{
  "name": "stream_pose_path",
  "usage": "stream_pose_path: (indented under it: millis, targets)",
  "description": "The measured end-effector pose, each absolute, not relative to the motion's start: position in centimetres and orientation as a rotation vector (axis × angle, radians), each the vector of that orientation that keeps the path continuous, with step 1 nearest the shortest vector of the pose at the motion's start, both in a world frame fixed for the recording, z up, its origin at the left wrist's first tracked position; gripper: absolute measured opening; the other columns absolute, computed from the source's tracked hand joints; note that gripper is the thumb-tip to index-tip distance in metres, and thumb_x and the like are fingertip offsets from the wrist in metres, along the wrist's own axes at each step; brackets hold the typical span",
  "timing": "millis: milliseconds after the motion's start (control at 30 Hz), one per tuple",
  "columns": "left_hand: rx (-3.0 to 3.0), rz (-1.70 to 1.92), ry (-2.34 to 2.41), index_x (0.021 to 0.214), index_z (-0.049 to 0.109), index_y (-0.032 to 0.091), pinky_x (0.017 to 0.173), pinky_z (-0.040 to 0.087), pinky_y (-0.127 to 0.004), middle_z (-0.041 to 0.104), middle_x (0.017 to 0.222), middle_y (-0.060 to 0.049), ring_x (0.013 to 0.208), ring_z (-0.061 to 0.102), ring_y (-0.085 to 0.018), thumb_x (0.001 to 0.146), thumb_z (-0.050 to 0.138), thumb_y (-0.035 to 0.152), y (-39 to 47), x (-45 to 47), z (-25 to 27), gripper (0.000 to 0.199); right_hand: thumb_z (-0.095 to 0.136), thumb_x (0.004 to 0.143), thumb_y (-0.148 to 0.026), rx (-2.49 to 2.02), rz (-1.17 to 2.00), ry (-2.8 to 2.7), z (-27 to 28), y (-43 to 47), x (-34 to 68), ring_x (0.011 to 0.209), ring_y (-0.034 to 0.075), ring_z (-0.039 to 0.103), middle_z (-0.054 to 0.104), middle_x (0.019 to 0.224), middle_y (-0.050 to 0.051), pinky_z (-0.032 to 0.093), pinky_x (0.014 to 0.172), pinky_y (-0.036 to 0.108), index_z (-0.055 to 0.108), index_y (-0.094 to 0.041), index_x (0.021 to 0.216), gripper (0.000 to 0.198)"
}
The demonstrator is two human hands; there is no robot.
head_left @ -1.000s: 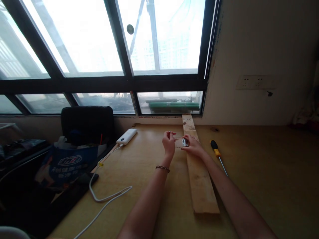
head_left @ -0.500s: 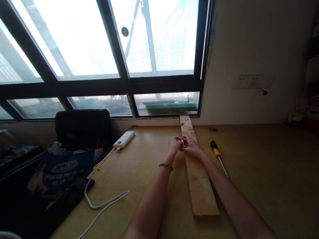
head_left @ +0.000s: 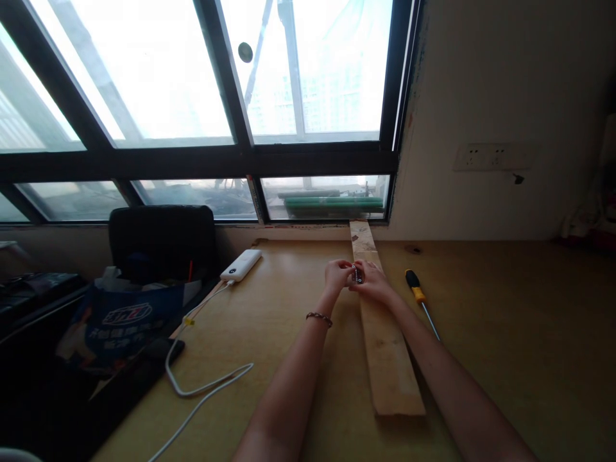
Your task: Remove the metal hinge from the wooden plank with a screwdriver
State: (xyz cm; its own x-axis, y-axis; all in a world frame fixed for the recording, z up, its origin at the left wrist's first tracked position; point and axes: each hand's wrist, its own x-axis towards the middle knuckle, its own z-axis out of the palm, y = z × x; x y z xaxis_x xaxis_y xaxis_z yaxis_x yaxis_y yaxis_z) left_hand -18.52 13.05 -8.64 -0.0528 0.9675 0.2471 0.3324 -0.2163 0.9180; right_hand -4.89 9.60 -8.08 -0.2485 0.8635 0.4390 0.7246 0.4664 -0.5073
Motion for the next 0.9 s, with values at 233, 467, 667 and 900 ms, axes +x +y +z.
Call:
stream_pose_path:
  millis: [233, 467, 667, 900]
  targets:
    - [1.751, 1.268, 1.474, 0.069, 0.069, 0.019, 0.054, 0.035, -0.021, 0.06, 0.057, 0.0, 0.055, 0.051, -0.011, 0.06, 0.064, 0.018, 12.2, -18.4, -8.2, 0.01, 0.073, 0.054, -0.037, -1.326, 0.255, -2.015, -8.1, 9.5, -5.0, 0.104, 0.025, 0.05, 0.058, 0.108, 0.007, 0.036, 0.09, 0.04, 0.05, -0.022, 0.109, 0.062]
    - [1.639, 1.228, 1.457, 0.074, 0.07, 0.015, 0.048, 0.034, -0.02, 0.063, 0.061, -0.004, 0.054, 0.055, -0.012, 0.064, 0.063, 0.028, 13.2, -18.7, -9.7, 0.018, 0.073, 0.053, -0.036, -1.327, 0.22, -2.036, -8.1, 9.4, -5.1, 0.104, 0.025, 0.05, 0.058, 0.108, 0.007, 0.033, 0.093, 0.04, 0.05, -0.022, 0.11, 0.063]
    - [1.667, 1.24, 1.365, 0.074, 0.07, 0.016, 0.051, 0.037, -0.02, 0.066, 0.065, -0.005, 0.059, 0.058, -0.013, 0.068, 0.06, 0.031, 13.1, -18.9, -10.0, 0.019, 0.072, 0.054, -0.036, -1.34, 0.206, -2.044, -8.2, 9.5, -5.1, 0.105, 0.026, 0.049, 0.058, 0.111, 0.008, 0.033, 0.093, 0.04, 0.049, -0.02, 0.113, 0.065]
    - [1.336, 1.32, 1.236, 0.073, 0.07, 0.014, 0.051, 0.038, -0.021, 0.064, 0.061, -0.004, 0.052, 0.052, -0.01, 0.058, 0.068, 0.029, 12.9, -18.8, -9.7, 0.021, 0.072, 0.054, -0.034, -1.348, 0.199, -2.039, -8.2, 9.6, -5.0, 0.104, 0.025, 0.05, 0.058, 0.111, 0.007, 0.033, 0.093, 0.041, 0.049, -0.021, 0.113, 0.064]
